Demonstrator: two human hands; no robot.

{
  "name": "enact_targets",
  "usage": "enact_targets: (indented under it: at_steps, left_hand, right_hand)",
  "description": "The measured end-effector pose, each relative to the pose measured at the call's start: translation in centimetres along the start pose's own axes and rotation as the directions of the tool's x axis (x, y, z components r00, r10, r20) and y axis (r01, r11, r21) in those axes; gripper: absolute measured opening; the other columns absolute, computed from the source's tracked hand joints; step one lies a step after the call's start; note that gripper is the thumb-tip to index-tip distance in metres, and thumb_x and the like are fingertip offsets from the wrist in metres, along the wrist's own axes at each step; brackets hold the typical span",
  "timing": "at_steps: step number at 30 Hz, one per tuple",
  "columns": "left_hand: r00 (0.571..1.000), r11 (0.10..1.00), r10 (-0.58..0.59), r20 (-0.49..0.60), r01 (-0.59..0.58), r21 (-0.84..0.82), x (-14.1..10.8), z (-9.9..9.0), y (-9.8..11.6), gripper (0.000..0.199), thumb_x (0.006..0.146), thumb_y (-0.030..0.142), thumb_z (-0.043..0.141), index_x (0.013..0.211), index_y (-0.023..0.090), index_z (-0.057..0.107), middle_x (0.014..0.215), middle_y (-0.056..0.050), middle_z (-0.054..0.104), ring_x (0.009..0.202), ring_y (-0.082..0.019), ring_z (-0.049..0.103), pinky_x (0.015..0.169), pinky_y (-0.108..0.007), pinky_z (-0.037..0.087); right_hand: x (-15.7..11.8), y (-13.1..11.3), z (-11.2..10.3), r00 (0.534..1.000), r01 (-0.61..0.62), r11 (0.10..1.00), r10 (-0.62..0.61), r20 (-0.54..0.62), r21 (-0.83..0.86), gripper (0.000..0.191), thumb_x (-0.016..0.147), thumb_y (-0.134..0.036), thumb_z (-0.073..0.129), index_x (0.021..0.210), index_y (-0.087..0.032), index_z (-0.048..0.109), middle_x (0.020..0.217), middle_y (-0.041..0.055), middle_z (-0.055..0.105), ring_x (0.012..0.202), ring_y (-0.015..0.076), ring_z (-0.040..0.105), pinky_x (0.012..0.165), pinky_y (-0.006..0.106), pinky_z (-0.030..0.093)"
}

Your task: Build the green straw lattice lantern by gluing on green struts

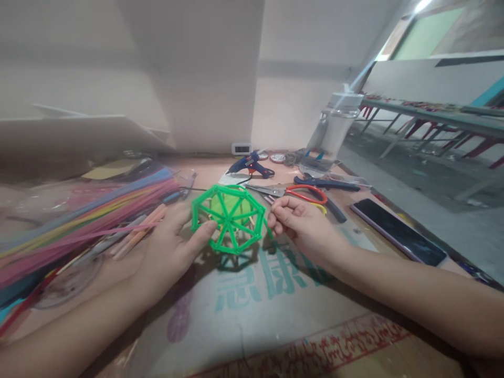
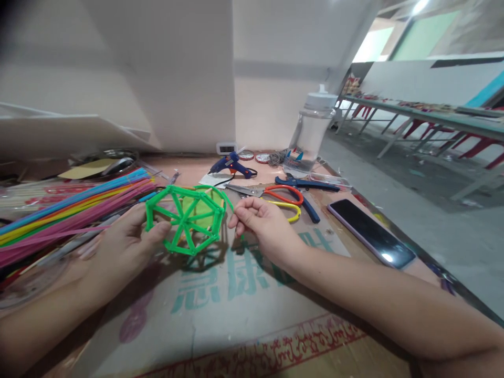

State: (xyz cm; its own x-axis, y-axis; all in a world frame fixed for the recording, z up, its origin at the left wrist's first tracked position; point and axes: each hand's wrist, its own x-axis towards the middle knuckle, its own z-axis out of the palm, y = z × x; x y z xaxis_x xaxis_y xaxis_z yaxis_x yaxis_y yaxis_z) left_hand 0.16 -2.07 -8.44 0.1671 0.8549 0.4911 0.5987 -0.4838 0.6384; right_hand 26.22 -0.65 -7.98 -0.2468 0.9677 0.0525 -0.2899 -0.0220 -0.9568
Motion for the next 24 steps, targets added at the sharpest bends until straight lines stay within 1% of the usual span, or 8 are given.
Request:
enact_targets:
  at_steps: [3,6,8,11,14,17,21,24]
  left_hand:
    - [1.000,1.000,0.000,-0.002,0.000,0.007,0.1,0.0,0.1,0.029,0.100,0.050,0.054,0.089,0.025,0.067,0.092,-0.001,0.069,0.087,-0.025,0.063,0.083,-0.041,0.050]
    - [1.000,0.999,0.026,-0.003,-0.026,0.020,0.1,0.1,0.0,0.029,0.100,0.049,0.054,0.090,0.026,0.068,0.094,-0.002,0.070,0.088,-0.026,0.063,0.083,-0.043,0.050]
    - [0.999,0.998,0.046,-0.006,-0.046,0.031,0.1,0.0,-0.1,0.027,0.100,0.048,0.055,0.093,0.026,0.068,0.093,-0.002,0.069,0.089,-0.026,0.062,0.084,-0.043,0.051]
    - [0.997,0.995,0.078,-0.002,-0.078,0.067,0.0,0.0,-0.1,0.025,0.101,0.046,0.054,0.096,0.026,0.068,0.093,-0.001,0.069,0.090,-0.025,0.063,0.083,-0.042,0.052]
    - [0.993,0.988,0.117,-0.001,-0.116,0.102,0.0,0.0,0.0,0.023,0.101,0.043,0.055,0.099,0.025,0.068,0.095,-0.001,0.071,0.092,-0.025,0.064,0.086,-0.043,0.052]
    - [0.986,0.980,0.164,-0.003,-0.163,0.119,0.0,0.1,0.1,0.022,0.101,0.043,0.056,0.105,0.025,0.068,0.100,-0.002,0.073,0.094,-0.026,0.065,0.089,-0.044,0.052]
    - [0.977,0.969,0.213,-0.002,-0.211,0.130,0.0,0.1,0.0,0.020,0.102,0.043,0.056,0.107,0.027,0.067,0.101,-0.002,0.074,0.094,-0.026,0.065,0.085,-0.043,0.052]
    - [0.972,0.960,0.237,-0.003,-0.234,0.153,0.1,0.1,-0.1,0.021,0.102,0.043,0.056,0.106,0.027,0.068,0.103,-0.003,0.074,0.095,-0.026,0.066,0.085,-0.043,0.052]
  right_hand:
    - [-0.1,0.1,0.2,1.000,-0.015,0.997,0.015,-0.002,-0.081,0.042,0.071,-0.050,0.090,0.077,-0.020,0.062,0.069,-0.0018,0.070,0.057,0.0097,0.058,0.057,0.024,0.047]
    - [-0.3,0.3,0.2,1.000,-0.006,0.986,0.006,0.001,-0.169,0.043,0.077,-0.057,0.084,0.073,-0.020,0.063,0.065,-0.0026,0.064,0.057,0.0101,0.055,0.058,0.025,0.047]
    - [-0.5,0.5,0.3,1.000,0.009,0.979,-0.006,0.013,-0.205,0.043,0.079,-0.060,0.081,0.074,-0.020,0.066,0.067,-0.0028,0.062,0.060,0.0106,0.055,0.060,0.026,0.046]
    - [-0.9,0.3,0.5,0.999,-0.012,0.969,0.022,0.039,-0.249,0.038,0.076,-0.054,0.084,0.078,-0.020,0.068,0.069,-0.0035,0.062,0.064,0.0111,0.055,0.063,0.026,0.044]
    - [-1.2,-0.1,0.9,0.996,-0.056,0.956,0.076,0.056,-0.286,0.035,0.072,-0.046,0.088,0.075,-0.019,0.067,0.068,-0.0045,0.060,0.062,0.0100,0.052,0.060,0.025,0.040]
    - [-1.4,-0.3,1.1,0.990,-0.087,0.956,0.115,0.086,-0.279,0.033,0.072,-0.044,0.088,0.074,-0.018,0.067,0.067,-0.0043,0.060,0.061,0.0093,0.050,0.059,0.025,0.038]
    - [-1.3,0.1,1.1,0.983,-0.082,0.972,0.115,0.140,-0.220,0.030,0.074,-0.042,0.088,0.078,-0.018,0.070,0.072,-0.0027,0.065,0.065,0.0100,0.055,0.065,0.026,0.043]
    - [-1.2,0.3,0.9,0.978,-0.083,0.975,0.119,0.171,-0.206,0.030,0.074,-0.043,0.088,0.079,-0.018,0.071,0.074,-0.0019,0.067,0.066,0.0102,0.055,0.065,0.027,0.044]
